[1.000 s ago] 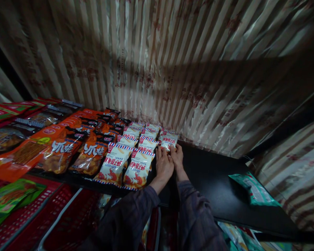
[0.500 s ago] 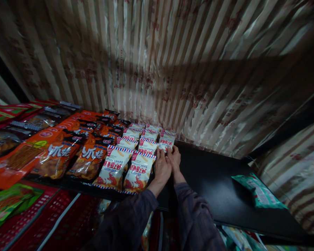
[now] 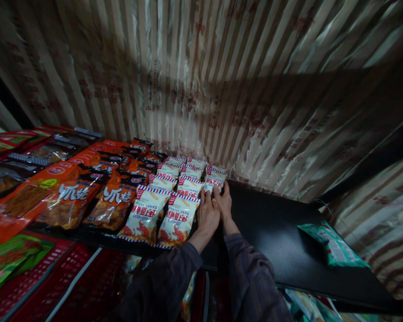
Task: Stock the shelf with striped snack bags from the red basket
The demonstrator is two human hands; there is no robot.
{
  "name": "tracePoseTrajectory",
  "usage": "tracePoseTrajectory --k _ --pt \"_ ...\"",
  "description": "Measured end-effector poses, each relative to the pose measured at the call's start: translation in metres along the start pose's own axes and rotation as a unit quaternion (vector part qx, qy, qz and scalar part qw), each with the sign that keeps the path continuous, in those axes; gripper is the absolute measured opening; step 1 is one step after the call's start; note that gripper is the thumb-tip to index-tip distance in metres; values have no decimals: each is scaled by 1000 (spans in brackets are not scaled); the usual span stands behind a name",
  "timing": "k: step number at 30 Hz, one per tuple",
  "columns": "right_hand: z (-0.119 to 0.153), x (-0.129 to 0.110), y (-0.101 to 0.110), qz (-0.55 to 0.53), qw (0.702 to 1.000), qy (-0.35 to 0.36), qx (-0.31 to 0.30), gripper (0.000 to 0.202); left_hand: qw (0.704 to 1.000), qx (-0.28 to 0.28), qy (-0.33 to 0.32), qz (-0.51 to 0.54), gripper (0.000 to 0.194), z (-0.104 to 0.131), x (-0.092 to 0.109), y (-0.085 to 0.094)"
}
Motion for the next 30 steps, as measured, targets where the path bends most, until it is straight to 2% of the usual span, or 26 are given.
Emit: tracePoseTrajectory --k 10,16,20,23,26,30 --pt "1 2 2 -1 1000 -5 -10 74 1000 3 4 5 47 1 -2 -1" --pt "2 3 3 -37 999 9 9 70 999 12 -13 28 48 3 -3 -1" --pt "6 5 4 -20 1000 -8 6 73 1000 2 -14 14 49 7 -3 -1" --pt "11 7 8 -2 1000 -18 12 74 1000 6 -27 14 49 13 -3 -2" --pt "20 8 16 -4 1000 -5 20 66 999 13 -41 31 47 22 -1 -2" --pt "41 10 30 -8 1000 15 1 51 998 -17 -28 61 44 47 7 3"
Point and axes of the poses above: each hand's wrist, its own z-axis away from the middle knuckle, its own y-axis out of the back of the hand, x = y × z, the point moved 5 cm from there along -z, towards the middle knuckle, and after that the axes turned 13 degrees about z, right-handed, at the moved point
